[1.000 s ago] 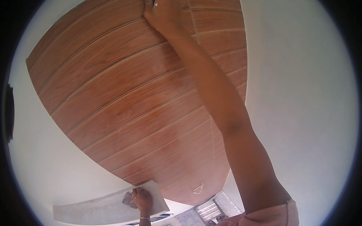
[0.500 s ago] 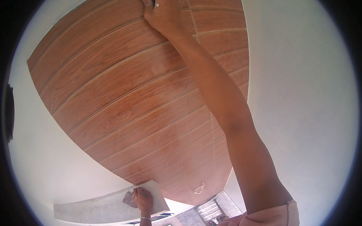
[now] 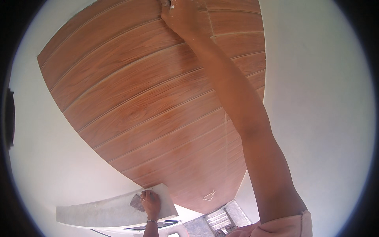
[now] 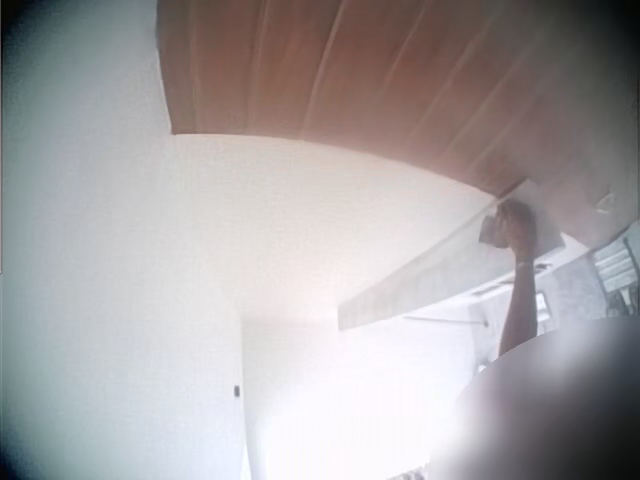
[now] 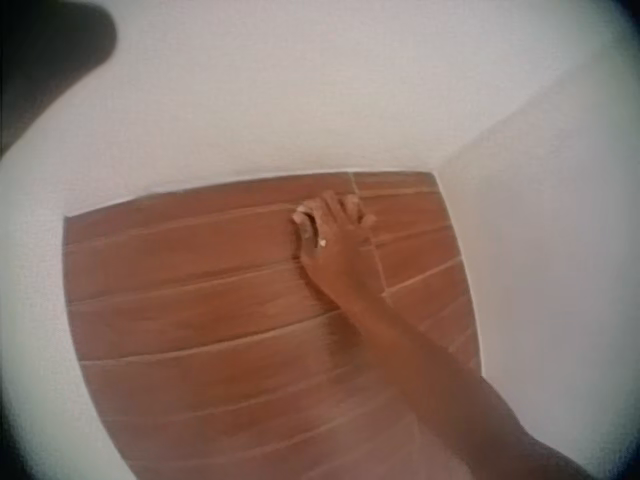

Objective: The person applies grout to the joints between ceiling tiles using a small tool and a sponge. They work along the seams of the wood-patterned ceiling, smoothing and cleaning the grout lines while standing on a ladder.

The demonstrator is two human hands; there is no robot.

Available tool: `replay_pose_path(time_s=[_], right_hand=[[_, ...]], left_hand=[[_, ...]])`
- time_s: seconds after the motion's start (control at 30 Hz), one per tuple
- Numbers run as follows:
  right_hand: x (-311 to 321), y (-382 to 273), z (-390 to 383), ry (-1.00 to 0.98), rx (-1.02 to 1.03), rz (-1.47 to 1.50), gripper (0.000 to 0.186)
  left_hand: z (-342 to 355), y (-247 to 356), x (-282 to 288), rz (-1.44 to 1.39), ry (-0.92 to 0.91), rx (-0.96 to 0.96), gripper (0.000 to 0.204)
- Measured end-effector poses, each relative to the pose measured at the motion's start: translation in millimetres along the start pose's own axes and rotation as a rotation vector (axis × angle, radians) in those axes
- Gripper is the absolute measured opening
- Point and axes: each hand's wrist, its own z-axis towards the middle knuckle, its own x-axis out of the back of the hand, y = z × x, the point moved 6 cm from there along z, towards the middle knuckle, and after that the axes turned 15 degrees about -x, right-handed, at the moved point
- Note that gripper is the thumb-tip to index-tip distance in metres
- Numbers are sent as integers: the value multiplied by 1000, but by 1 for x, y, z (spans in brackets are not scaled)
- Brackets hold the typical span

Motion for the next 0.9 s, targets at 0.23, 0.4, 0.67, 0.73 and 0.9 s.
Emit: replay_pose_path(time_s=[0.23, 0.4, 0.67, 0.73, 0.9], right_hand=[[-5, 6, 9, -35, 41, 62, 17], [-2, 1, 7, -75, 55, 41, 17], [9, -1, 20, -99, 335, -119, 16], [12, -1, 21, 7, 415, -163, 13], [3, 5, 34, -319, 413, -167, 13]], left_hand=[[-1, 1, 0, 14, -8, 4, 13], [-1, -1, 0, 21, 44, -20, 11], [0, 2, 5, 18, 40, -36, 11], [0, 2, 5, 16, 13, -9, 12], [1, 2, 6, 16, 6, 9, 12]])
